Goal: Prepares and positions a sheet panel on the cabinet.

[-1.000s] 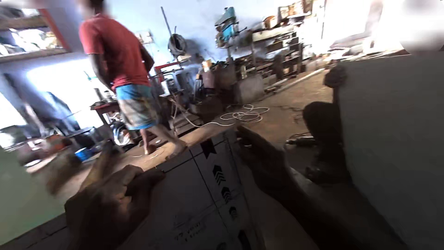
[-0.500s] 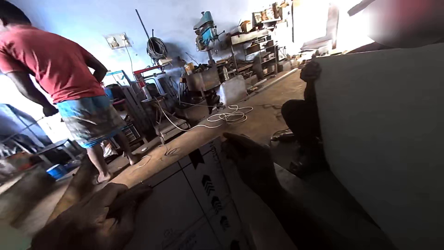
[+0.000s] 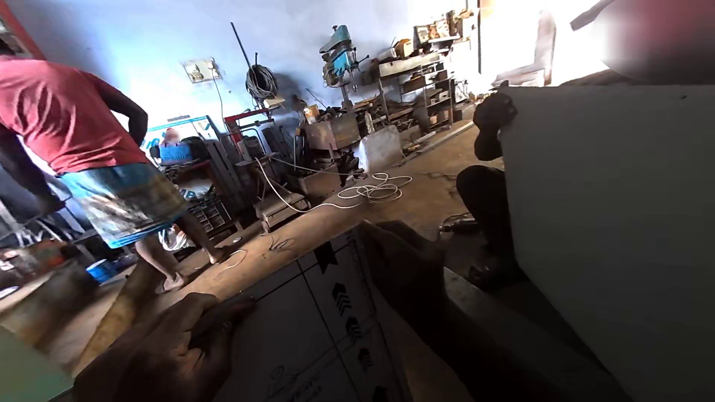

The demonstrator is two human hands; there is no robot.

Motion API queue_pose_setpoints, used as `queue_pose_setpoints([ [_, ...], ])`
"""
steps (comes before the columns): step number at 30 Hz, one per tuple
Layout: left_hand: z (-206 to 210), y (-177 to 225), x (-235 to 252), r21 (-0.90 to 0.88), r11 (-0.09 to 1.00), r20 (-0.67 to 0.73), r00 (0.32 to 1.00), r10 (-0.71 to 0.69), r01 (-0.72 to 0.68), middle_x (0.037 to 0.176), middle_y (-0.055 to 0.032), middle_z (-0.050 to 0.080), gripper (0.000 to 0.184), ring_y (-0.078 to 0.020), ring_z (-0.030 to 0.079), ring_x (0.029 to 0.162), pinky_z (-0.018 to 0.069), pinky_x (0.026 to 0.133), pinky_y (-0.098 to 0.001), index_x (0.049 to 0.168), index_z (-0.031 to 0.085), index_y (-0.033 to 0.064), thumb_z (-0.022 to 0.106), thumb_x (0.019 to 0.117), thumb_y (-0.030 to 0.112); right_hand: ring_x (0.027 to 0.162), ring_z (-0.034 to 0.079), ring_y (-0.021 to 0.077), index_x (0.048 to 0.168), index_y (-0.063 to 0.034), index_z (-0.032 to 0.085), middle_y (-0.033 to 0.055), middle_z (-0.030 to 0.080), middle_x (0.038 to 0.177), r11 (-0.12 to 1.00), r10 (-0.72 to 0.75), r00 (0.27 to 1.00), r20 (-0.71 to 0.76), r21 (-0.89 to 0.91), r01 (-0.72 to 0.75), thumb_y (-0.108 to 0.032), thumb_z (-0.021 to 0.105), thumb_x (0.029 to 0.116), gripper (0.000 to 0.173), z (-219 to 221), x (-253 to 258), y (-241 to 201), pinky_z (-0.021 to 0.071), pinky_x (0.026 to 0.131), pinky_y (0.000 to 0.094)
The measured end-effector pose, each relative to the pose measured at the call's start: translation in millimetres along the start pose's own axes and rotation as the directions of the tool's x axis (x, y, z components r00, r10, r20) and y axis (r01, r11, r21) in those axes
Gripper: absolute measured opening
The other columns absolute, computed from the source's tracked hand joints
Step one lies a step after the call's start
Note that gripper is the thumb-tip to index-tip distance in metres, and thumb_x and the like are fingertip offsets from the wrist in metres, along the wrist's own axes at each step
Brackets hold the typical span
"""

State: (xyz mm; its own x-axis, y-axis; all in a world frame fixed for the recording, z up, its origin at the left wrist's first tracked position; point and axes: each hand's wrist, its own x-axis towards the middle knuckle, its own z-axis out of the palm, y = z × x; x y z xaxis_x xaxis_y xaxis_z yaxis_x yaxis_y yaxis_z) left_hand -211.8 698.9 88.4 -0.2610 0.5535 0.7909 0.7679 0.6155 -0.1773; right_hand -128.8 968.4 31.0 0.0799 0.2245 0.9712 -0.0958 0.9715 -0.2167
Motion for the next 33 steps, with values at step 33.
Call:
queue_pose_setpoints([
  [33,2.5,2.8,-2.5,0.024,1.0,-0.044,0.999,-0.009,0.01,0.07,-0.0124,0.067,0.052,-0.0279,0.065,0.06,0.0455,0.052,-0.0448,0.087,0.07,0.0066,0.058,0.099,0.056,0.07,0.066,0.0023,0.092,-0.0055,0.076,0.0026,0.072,0.084,0.999,0.009,1.0,-0.012,0.042,-0.009,-0.015,0.068,0.0898,0.013,2.0,-2.0,0.6,0.0555,0.063,0.0144],
])
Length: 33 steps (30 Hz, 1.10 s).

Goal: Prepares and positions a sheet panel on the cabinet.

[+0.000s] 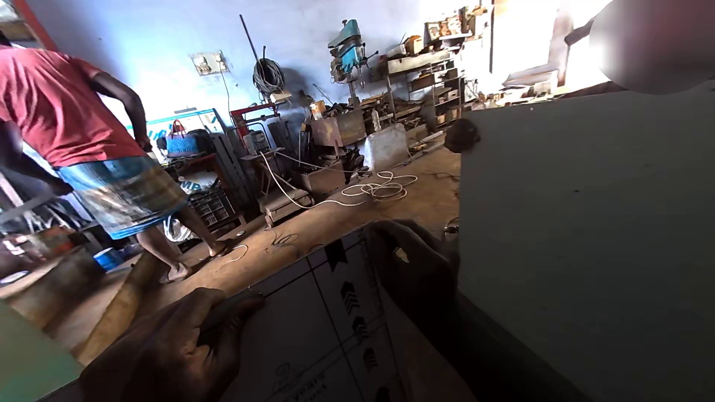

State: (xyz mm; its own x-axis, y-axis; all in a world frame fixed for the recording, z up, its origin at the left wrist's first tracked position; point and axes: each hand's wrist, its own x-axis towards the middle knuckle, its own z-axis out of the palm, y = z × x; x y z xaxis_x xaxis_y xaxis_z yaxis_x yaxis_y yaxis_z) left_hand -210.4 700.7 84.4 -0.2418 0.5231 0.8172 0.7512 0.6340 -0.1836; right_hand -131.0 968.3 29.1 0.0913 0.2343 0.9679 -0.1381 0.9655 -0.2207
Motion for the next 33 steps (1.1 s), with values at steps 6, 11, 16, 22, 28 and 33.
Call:
queue_pose_setpoints([
  [6,-3.3,1.6,-2.3,-0.011,0.999,0.006,0.999,0.04,-0.04,0.072,-0.0136,0.068,0.048,-0.028,0.066,0.063,0.0476,0.055,-0.0437,0.088,0.069,0.0038,0.059,0.1003,0.049,0.072,0.07,0.0135,0.087,-0.0093,0.077,0.0052,0.073,0.079,0.997,0.072,0.993,0.097,-0.03,-0.07,-0.024,0.067,0.0935,0.019,-10.5,-5.5,-19.6,0.0581,0.07,0.0281],
  [11,-3.0,2.0,-4.6,-0.021,0.998,-0.015,0.999,0.051,-0.051,0.072,-0.0133,0.069,0.048,-0.0264,0.066,0.063,0.0478,0.057,-0.0422,0.088,0.07,0.0044,0.06,0.1005,0.05,0.081,0.064,0.0092,0.108,-0.0026,0.072,0.0057,0.068,0.094,0.999,0.037,0.999,0.032,-0.019,-0.037,-0.027,0.069,0.0944,0.028,0.0,-12.7,-14.4,0.0563,0.069,0.0219],
  [16,-1.5,2.8,-3.3,-0.022,0.999,-0.024,0.999,0.044,-0.045,0.072,-0.0144,0.069,0.047,-0.0271,0.065,0.063,0.0475,0.056,-0.0427,0.088,0.07,0.0036,0.06,0.1003,0.048,0.063,0.068,0.0163,0.085,-0.0048,0.073,0.0071,0.07,0.07,0.993,0.078,0.994,0.076,-0.091,-0.071,-0.017,0.064,0.0937,0.018,-8.3,-5.7,-27.0,0.0567,0.062,0.0284],
  [22,1.3,-1.7,-3.1,-0.015,0.998,-0.013,0.999,0.053,-0.053,0.074,-0.0141,0.071,0.046,-0.0285,0.068,0.064,0.0504,0.057,-0.0447,0.089,0.071,0.0043,0.059,0.1006,0.047,0.089,0.064,0.009,0.094,-0.0055,0.073,0.0065,0.066,0.097,0.996,0.086,0.996,0.027,0.022,-0.086,-0.019,0.066,0.0948,0.015,7.5,-15.9,-13.8,0.055,0.077,0.0177],
  [28,1.6,-1.9,-2.4,-0.03,0.999,-0.008,0.999,0.042,-0.042,0.072,-0.0141,0.069,0.045,-0.0282,0.066,0.063,0.0485,0.057,-0.0442,0.088,0.07,0.0043,0.061,0.1001,0.047,0.084,0.066,0.0073,0.102,-0.0052,0.066,0.0069,0.067,0.098,0.993,0.102,0.995,-0.011,0.062,-0.101,-0.022,0.07,0.0934,0.019,6.3,-18.3,-12.0,0.0569,0.072,0.0183],
  [33,0.0,-1.5,-2.6,-0.035,0.998,-0.008,0.999,0.043,-0.044,0.073,-0.0133,0.07,0.048,-0.0259,0.067,0.064,0.0492,0.058,-0.0429,0.089,0.07,0.0047,0.059,0.1008,0.05,0.081,0.066,0.0062,0.114,-0.0018,0.072,0.0082,0.069,0.099,0.996,0.07,0.997,-0.036,0.055,-0.068,-0.017,0.069,0.0941,0.025,5.5,-17.0,-8.8,0.0578,0.071,0.0179],
])
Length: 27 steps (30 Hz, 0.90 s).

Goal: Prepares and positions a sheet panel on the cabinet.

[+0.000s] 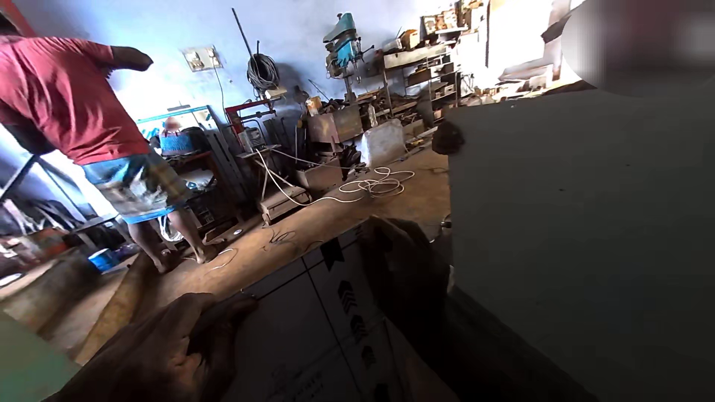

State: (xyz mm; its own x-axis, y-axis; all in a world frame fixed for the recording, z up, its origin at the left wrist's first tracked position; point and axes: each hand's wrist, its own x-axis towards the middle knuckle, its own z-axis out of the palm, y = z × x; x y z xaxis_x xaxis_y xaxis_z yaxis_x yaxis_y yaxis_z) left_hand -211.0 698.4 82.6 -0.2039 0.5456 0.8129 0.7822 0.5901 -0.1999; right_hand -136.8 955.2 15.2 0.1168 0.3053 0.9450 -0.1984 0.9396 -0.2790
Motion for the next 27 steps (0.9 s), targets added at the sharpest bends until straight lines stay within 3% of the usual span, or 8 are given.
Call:
queue_pose_setpoints([
  [6,-0.6,0.9,0.6,0.02,1.0,-0.016,1.0,0.017,-0.017,0.071,-0.0117,0.069,0.045,-0.0251,0.065,0.063,0.0475,0.056,-0.0415,0.089,0.069,0.0063,0.058,0.1008,0.048,0.074,0.067,0.0039,0.095,-0.0045,0.075,0.0051,0.073,0.089,0.999,-0.023,0.999,-0.025,-0.033,0.022,-0.017,0.068,0.0937,0.014,-6.0,8.6,6.4,0.0562,0.066,0.0151],
  [12,-0.3,2.3,0.4,0.026,1.0,-0.026,1.0,0.003,-0.003,0.07,-0.0127,0.067,0.049,-0.0263,0.065,0.061,0.0465,0.055,-0.0425,0.086,0.068,0.0052,0.058,0.1007,0.052,0.07,0.067,0.0054,0.094,-0.0032,0.076,0.0049,0.073,0.083,0.997,-0.054,0.998,0.043,-0.053,0.056,-0.016,0.068,0.0923,0.016,-11.9,19.3,6.3,0.056,0.063,0.0169],
  [17,-2.1,1.9,-0.1,0.009,1.0,-0.007,1.0,0.013,-0.013,0.072,-0.0129,0.069,0.047,-0.0262,0.066,0.063,0.0485,0.056,-0.0421,0.089,0.069,0.0052,0.058,0.1014,0.049,0.06,0.061,0.0123,0.09,-0.0048,0.073,0.0044,0.066,0.075,0.97,-0.118,0.986,0.116,-0.199,0.139,-0.018,0.062,0.0942,0.018,-11.1,22.5,6.1,0.0482,0.049,0.0248],
  [21,-1.0,4.1,-0.3,0.039,0.999,-0.027,1.0,0.005,-0.003,0.073,-0.0131,0.069,0.048,-0.0275,0.067,0.064,0.0483,0.056,-0.0427,0.089,0.07,0.0053,0.057,0.1011,0.05,0.063,0.062,0.0178,0.09,-0.0028,0.068,0.0073,0.061,0.077,0.958,-0.087,0.97,0.227,-0.25,0.144,-0.016,0.057,0.094,0.017,-12.2,28.1,1.6,0.0515,0.05,0.0277],
  [27,1.8,2.8,-1.2,0.031,0.999,-0.04,0.999,-0.023,0.024,0.07,-0.0119,0.069,0.05,-0.0264,0.065,0.061,0.0467,0.054,-0.043,0.088,0.071,0.0061,0.058,0.0999,0.053,0.055,0.055,0.0107,0.085,-0.0048,0.064,0.0036,0.057,0.071,0.974,-0.144,0.932,0.334,-0.117,0.193,-0.017,0.058,0.0912,0.015,-18.7,33.6,9.4,0.0474,0.048,0.0216],
])
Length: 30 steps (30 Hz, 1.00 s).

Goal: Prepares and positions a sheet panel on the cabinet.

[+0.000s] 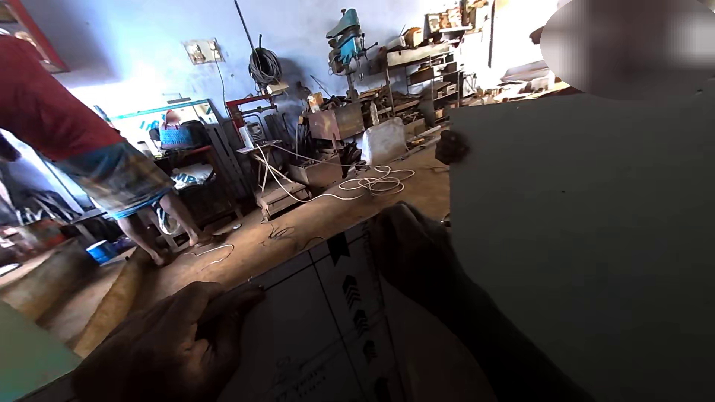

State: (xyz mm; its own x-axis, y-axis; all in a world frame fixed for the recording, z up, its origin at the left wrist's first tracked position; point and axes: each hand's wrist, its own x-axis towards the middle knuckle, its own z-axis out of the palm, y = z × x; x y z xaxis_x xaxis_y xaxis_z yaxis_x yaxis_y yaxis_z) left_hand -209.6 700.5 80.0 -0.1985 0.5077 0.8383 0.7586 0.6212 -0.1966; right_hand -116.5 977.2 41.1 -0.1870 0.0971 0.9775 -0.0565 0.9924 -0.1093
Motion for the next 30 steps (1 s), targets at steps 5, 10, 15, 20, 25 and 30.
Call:
queue_pose_setpoints([
  [5,0.3,0.4,1.2,0.001,1.0,-0.001,1.0,0.007,-0.007,0.07,-0.0124,0.068,0.05,-0.0269,0.065,0.061,0.0465,0.054,-0.0432,0.087,0.07,0.0058,0.058,0.1007,0.052,0.06,0.054,-0.0022,0.09,-0.0067,0.069,-0.0019,0.061,0.073,0.981,0.048,0.999,-0.003,0.187,-0.047,-0.017,0.058,0.0942,0.016,-26.0,-10.3,2.9,0.0468,0.054,0.0103],
  [10,1.7,-1.3,0.6,0.011,1.0,0.003,1.0,-0.001,0.001,0.07,-0.0113,0.068,0.05,-0.0261,0.065,0.06,0.0462,0.054,-0.0432,0.087,0.07,0.0066,0.055,0.1007,0.052,0.085,0.068,0.0095,0.114,-0.0003,0.072,0.011,0.07,0.105,0.983,0.039,0.997,-0.064,0.182,-0.026,-0.016,0.065,0.0945,0.026,-20.2,-13.3,3.1,0.0587,0.074,0.0207],
  [15,-3.3,-0.3,1.0,-0.017,0.999,0.016,0.999,0.028,-0.027,0.07,-0.0116,0.068,0.047,-0.0242,0.065,0.061,0.0477,0.054,-0.0407,0.089,0.069,0.0062,0.057,0.1015,0.05,0.088,0.065,0.0135,0.11,-0.0062,0.077,0.0077,0.068,0.097,0.999,-0.033,0.979,-0.202,0.017,0.037,-0.013,0.066,0.0953,0.02,8.0,-20.8,7.1,0.0553,0.076,0.0209],
  [20,-2.2,0.0,1.8,-0.004,0.999,0.014,0.999,0.033,-0.033,0.07,-0.0118,0.068,0.048,-0.0251,0.066,0.062,0.048,0.055,-0.0408,0.087,0.069,0.0062,0.057,0.1013,0.05,0.097,0.068,0.0258,0.104,-0.0028,0.076,0.0153,0.07,0.104,0.995,-0.057,0.98,-0.19,-0.097,0.039,-0.008,0.062,0.0938,0.018,11.4,-25.4,-3.7,0.0563,0.087,0.032],
  [25,4.1,-2.5,2.8,0.016,1.0,0.002,1.0,-0.011,0.011,0.07,-0.0112,0.069,0.049,-0.0266,0.066,0.061,0.0475,0.053,-0.044,0.087,0.07,0.0066,0.057,0.1001,0.052,0.089,0.064,0.0198,0.096,-0.0035,0.069,0.0092,0.065,0.094,0.998,-0.045,0.993,-0.109,0.037,0.049,-0.013,0.052,0.0992,0.02,13.3,-23.5,0.7,0.0556,0.078,0.0295],
  [30,16.2,-8.2,6.1,0.025,0.999,-0.049,0.998,-0.039,0.04,0.064,-0.0088,0.064,0.051,-0.0256,0.062,0.056,0.0439,0.049,-0.0443,0.081,0.069,0.0081,0.054,0.0978,0.054,0.093,0.071,0.0232,0.098,-0.0022,0.075,0.0129,0.072,0.095,0.978,-0.042,0.995,0.096,0.208,0.021,-0.004,0.061,0.0914,0.015,2.5,-38.1,-16.3,0.0582,0.085,0.0303],
])
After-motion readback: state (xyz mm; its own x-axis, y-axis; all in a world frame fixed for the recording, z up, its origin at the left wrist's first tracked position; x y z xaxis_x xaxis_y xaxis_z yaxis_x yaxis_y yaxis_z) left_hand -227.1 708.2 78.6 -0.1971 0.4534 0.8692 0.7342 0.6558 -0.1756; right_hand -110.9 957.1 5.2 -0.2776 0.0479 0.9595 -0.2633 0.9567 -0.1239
